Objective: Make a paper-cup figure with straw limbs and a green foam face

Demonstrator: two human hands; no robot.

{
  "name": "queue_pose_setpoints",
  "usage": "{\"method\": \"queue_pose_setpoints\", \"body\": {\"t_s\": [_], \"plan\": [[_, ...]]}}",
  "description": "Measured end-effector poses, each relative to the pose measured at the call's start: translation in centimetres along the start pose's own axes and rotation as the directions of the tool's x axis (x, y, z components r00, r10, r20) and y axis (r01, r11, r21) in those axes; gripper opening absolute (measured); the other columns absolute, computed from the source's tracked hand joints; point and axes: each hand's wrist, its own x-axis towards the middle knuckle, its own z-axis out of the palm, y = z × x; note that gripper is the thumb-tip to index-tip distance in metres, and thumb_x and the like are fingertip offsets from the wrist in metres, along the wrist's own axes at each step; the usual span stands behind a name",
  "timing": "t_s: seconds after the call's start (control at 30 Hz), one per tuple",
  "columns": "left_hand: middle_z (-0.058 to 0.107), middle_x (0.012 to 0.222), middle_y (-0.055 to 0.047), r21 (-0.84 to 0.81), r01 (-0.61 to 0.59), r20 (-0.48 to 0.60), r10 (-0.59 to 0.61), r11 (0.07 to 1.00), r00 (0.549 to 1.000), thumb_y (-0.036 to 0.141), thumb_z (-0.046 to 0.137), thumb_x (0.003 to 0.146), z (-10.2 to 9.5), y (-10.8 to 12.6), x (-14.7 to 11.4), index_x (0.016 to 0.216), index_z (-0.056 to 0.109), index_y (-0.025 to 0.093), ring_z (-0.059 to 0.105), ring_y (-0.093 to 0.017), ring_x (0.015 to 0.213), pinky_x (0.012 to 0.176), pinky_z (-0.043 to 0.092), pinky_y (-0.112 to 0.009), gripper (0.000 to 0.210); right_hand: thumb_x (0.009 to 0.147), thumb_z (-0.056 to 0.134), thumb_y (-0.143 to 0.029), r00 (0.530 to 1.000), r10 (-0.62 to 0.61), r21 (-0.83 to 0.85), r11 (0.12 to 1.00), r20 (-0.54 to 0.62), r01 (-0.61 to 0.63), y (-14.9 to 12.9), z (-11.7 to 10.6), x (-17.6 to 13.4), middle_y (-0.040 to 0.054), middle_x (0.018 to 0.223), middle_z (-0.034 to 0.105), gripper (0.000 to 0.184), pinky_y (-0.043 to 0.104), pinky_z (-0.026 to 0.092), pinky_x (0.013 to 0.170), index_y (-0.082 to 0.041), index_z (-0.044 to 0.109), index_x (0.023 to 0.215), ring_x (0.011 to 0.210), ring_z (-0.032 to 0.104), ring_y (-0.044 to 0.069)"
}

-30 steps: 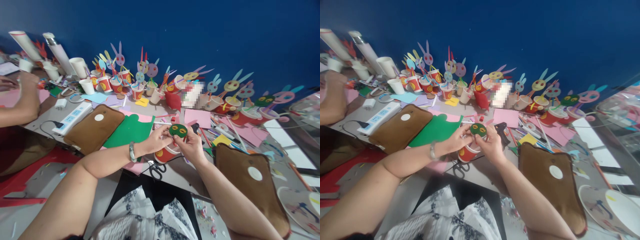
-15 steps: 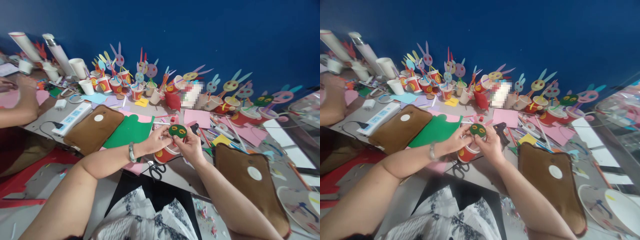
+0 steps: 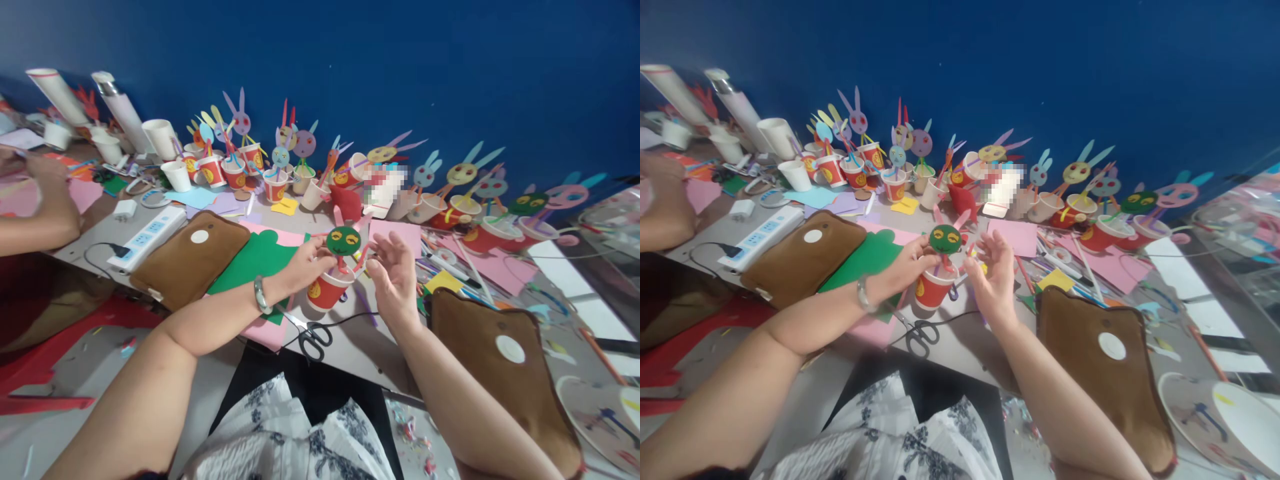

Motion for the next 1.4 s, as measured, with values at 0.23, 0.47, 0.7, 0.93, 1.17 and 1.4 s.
{"method": "queue_pose_setpoints", "body": {"t_s": [0.23,0.47,0.7,0.93,1.17,1.4], "plan": [[0.069,0.075,0.000,-0.001,-0.039,-0.020,0.039,0.999,0.999,0.019,0.064,0.078,-0.7,0.8,0.6,0.087,0.058,0.017,0.066,-0.012,0.070,0.070,0.051,-0.024,0.011,0.076,0.078,-0.054,0.968,0.202,0.106,0.970,0.151,-0.219,-0.6,0.5,0.0,0.0078,0.116,0.072,0.054,0.040,0.058,0.089,-0.025,0.062,0.118,0.101,0.069,0.022],[0.074,0.082,-0.005,-0.010,-0.019,-0.021,0.019,1.000,1.000,0.023,0.069,0.077,-0.6,0.4,0.7,0.091,0.062,0.015,0.070,-0.016,0.076,0.073,0.053,-0.027,0.017,0.070,0.084,-0.048,0.968,0.211,0.100,0.969,0.137,-0.225,-1.2,0.5,0.0,0.0032,0.086,0.073,0.043,0.033,0.059,0.069,-0.020,0.066,0.098,0.072,0.068,0.016],[0.073,0.080,-0.005,-0.043,-0.020,-0.066,0.017,0.999,0.998,0.026,0.069,0.079,-0.5,0.8,0.6,0.087,0.063,0.015,0.069,-0.016,0.076,0.077,0.053,-0.028,0.016,0.081,0.076,-0.044,0.979,0.149,0.051,0.986,0.136,-0.157,-0.6,0.6,-0.4,0.0027,0.080,0.074,0.028,0.034,0.059,0.070,-0.020,0.069,0.092,0.070,0.070,0.017],[0.075,0.081,-0.006,-0.056,-0.064,-0.177,0.054,0.996,0.983,0.030,0.070,0.076,-2.1,1.7,1.5,0.086,0.065,0.016,0.071,-0.018,0.076,0.078,0.055,-0.031,0.019,0.080,0.074,-0.040,0.993,0.098,-0.024,0.995,0.064,-0.097,-0.1,-0.8,0.9,0.0077,0.100,0.077,0.035,0.042,0.059,0.088,-0.020,0.069,0.109,0.089,0.073,0.021],[0.072,0.069,-0.002,-0.139,-0.217,-0.390,0.148,0.966,0.909,0.027,0.072,0.068,-4.9,2.6,3.8,0.076,0.061,0.018,0.071,-0.018,0.073,0.075,0.055,-0.031,0.016,0.080,0.066,-0.033,0.990,-0.029,-0.331,0.943,-0.140,-0.019,1.3,-3.1,3.1,0.0066,0.089,0.077,0.018,0.042,0.055,0.086,-0.019,0.072,0.089,0.082,0.070,0.022],[0.074,0.077,-0.004,-0.083,-0.158,-0.372,0.116,0.984,0.921,0.030,0.073,0.066,-5.0,2.1,3.9,0.078,0.063,0.017,0.071,-0.020,0.081,0.074,0.053,-0.029,0.020,0.083,0.062,-0.036,0.988,-0.109,-0.481,0.864,0.111,0.149,2.3,-2.0,2.7,0.0075,0.091,0.076,0.018,0.040,0.052,0.083,-0.021,0.071,0.086,0.087,0.069,0.024]]}}
